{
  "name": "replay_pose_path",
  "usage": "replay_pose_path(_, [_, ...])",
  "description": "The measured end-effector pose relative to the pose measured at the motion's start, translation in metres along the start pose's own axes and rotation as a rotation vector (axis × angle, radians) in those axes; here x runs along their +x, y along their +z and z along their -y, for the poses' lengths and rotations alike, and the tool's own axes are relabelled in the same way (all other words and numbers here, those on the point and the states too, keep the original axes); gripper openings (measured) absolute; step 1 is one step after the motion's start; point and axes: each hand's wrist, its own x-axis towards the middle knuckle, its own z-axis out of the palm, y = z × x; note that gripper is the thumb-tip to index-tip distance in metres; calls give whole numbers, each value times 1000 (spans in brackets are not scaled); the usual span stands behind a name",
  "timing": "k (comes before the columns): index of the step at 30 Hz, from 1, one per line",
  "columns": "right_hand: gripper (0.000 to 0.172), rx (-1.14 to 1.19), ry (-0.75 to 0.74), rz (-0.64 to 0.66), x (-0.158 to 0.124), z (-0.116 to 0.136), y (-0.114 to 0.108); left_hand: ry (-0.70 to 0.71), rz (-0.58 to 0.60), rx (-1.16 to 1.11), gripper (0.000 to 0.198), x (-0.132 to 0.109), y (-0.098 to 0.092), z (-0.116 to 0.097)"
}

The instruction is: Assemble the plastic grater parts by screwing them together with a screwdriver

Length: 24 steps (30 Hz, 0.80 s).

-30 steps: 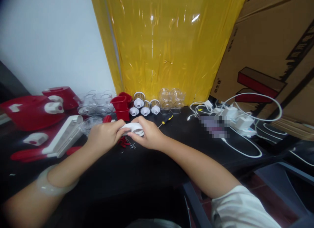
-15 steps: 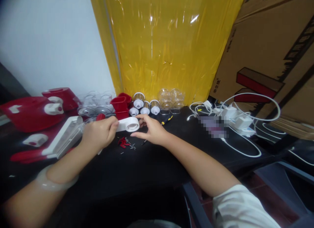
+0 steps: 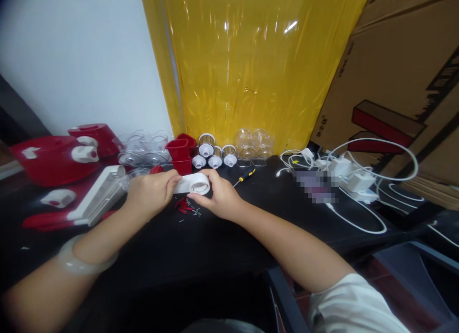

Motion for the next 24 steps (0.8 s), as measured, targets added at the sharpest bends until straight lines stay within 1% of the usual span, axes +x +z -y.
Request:
replay_pose_path(4, [46,26,-19,-30,1,1,2,1,0,-27,57,2,-1,0])
replay_pose_path(8, [44,19,-34,-17,2,1,1,11,-5,-28,57,2,0,1])
replay_pose_path(13, [47,-68,-16,40,2,-4,-7,53,-3,-31,57,0,8,1])
replay_pose_path(18, [60,-98,-69,153,2,-3,-11,148,-4,-46,54,0,16,4])
replay_pose_path(20, [56,-96,-82,187,2,-1,-11,170,-4,-68,53,0,16,5])
replay_pose_path(22, [48,-106,-75,188,2,0,-11,190,11,-85,52,0,16,5])
replay_pose_path(24, [44,-131,-61,179,3,0,-11,214,33,-94,51,0,14,5])
